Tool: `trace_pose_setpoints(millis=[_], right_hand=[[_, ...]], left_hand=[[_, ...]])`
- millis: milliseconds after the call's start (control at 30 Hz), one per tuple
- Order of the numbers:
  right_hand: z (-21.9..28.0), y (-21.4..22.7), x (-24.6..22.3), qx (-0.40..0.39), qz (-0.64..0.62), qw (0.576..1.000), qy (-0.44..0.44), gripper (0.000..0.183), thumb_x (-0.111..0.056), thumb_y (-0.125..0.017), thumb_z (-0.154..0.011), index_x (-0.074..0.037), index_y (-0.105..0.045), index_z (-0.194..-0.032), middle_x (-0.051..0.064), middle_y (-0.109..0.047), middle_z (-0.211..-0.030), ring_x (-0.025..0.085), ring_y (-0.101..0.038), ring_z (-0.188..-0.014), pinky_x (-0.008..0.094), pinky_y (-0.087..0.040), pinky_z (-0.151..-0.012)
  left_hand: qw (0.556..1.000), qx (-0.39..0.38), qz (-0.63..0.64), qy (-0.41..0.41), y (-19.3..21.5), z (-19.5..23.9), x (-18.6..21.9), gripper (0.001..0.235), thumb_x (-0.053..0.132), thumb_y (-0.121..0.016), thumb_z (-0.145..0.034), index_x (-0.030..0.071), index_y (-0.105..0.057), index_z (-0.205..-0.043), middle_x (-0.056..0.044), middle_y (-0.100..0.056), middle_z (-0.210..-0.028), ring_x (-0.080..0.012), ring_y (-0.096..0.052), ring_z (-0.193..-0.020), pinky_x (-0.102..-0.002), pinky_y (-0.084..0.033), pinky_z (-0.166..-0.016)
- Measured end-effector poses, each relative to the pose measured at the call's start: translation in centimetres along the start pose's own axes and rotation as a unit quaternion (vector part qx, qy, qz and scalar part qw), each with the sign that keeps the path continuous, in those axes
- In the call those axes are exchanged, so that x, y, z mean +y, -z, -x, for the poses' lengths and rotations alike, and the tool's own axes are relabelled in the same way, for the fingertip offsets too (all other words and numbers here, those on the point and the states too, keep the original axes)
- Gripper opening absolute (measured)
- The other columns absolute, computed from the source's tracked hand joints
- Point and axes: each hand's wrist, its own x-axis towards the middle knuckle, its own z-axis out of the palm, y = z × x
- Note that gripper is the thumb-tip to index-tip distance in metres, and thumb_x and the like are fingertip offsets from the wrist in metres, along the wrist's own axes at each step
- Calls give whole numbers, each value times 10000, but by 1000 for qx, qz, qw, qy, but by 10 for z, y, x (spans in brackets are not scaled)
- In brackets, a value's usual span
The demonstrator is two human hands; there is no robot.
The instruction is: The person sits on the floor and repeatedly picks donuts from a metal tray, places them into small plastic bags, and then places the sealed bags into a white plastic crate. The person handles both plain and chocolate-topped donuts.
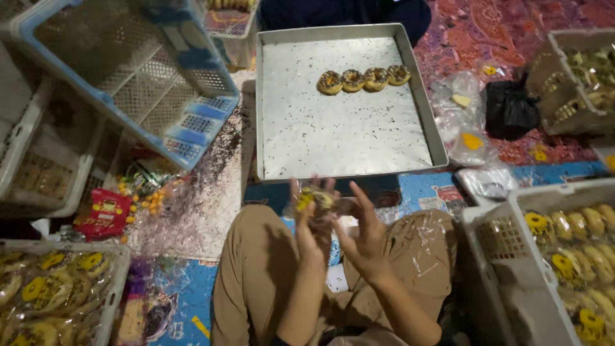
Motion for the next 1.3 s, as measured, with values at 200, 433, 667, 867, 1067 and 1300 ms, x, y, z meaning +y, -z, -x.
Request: trace_pose_setpoints(millis=[200,433,667,867,1067,1300], right_hand=[[-15,58,7,-366,-102,920,-93,733,-29,-793,-855,-70,-488,-1521,79,-798,-980,169,-786,-855,318,-631,-808],[-6,99,16,-150,-188,960,-142,563,-2,-734,-873,-43,-558,-1406,80,-698,-1062,218,-775,-970,340,-677,-815],[-13,96,2,-200,89,976,22,216,-178,-890,-755,-128,-855,-962,-46,-698,-813,157,-526,-725,309,-428,-608],[9,66,29,-109,197,946,233,175,-262,-802,-796,-163,-741,-926,-23,-601,-918,210,-543,-951,366,-442,-852],[64,90,137,-264,448,841,153,320,-385,-727,-791,-138,-751,-993,67,-674,-915,256,-614,-892,433,-481,-820],[76,66,157,-426,59,879,-208,565,-272,-760,-836,-83,-574,-1335,147,-672,-1216,284,-641,-1103,415,-503,-941]], left_hand=[[898,-133,-390,-155,7,26,20,573,481,-445,-1074,71,-525,-1466,-140,-499,-1535,-298,-369,-1516,-443,-299,-1236],[674,-338,-617,-225,-49,18,68,203,194,-879,-776,49,-807,-900,-90,-735,-827,-251,-655,-875,-417,-519,-769],[606,-431,-516,-425,-69,41,84,265,18,-791,-863,-61,-667,-1084,-150,-722,-952,-306,-701,-799,-389,-553,-682],[673,-303,-574,-353,-66,49,90,240,6,-797,-859,-10,-702,-1079,-104,-746,-940,-237,-746,-821,-333,-588,-715],[589,-346,-602,-413,-49,42,110,190,58,-768,-850,84,-706,-1027,-65,-746,-921,-257,-714,-860,-339,-580,-737],[837,-38,-521,-164,4,20,63,121,173,-583,-1023,72,-571,-1088,-88,-695,-1115,-181,-780,-866,-295,-613,-720]])
